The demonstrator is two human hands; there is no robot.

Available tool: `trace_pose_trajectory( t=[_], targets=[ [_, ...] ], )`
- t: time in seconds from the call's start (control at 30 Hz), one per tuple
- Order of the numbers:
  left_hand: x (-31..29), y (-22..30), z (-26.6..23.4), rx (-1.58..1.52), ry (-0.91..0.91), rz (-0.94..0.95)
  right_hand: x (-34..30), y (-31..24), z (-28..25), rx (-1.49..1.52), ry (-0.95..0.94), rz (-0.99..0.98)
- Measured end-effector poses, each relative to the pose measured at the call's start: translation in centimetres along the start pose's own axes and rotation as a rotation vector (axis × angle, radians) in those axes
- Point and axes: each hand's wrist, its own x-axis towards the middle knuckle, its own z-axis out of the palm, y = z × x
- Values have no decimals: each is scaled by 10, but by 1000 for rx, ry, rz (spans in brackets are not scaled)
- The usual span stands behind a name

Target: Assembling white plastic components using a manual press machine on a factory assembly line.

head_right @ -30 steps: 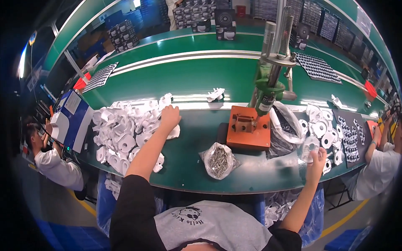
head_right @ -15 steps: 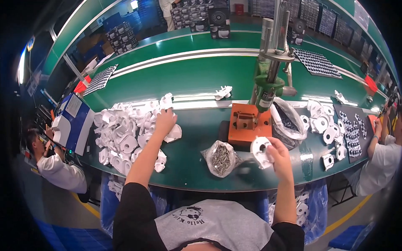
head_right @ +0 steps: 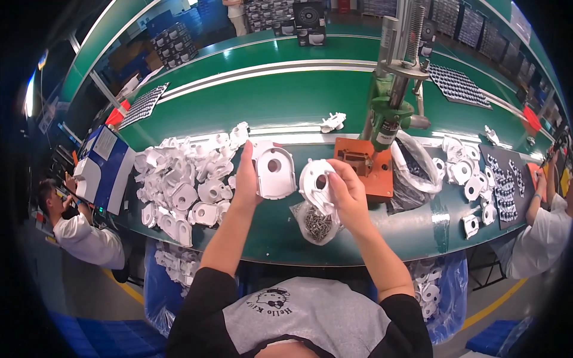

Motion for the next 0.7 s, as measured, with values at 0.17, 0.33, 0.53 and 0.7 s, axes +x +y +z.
trace_pose_trajectory(
  t=[0.17,0.33,0.53,0.7],
  targets=[
    [-15,3,16,-97,23,-40,10,-1,9,111,16,11],
    [-21,-25,18,-61,33,52,8,3,25,123,66,38],
    [-43,-45,42,395,-31,523,-1,24,36,140,122,82],
    [-37,-53,40,457,-41,499,2,28,16,-185,186,-33]
  ],
)
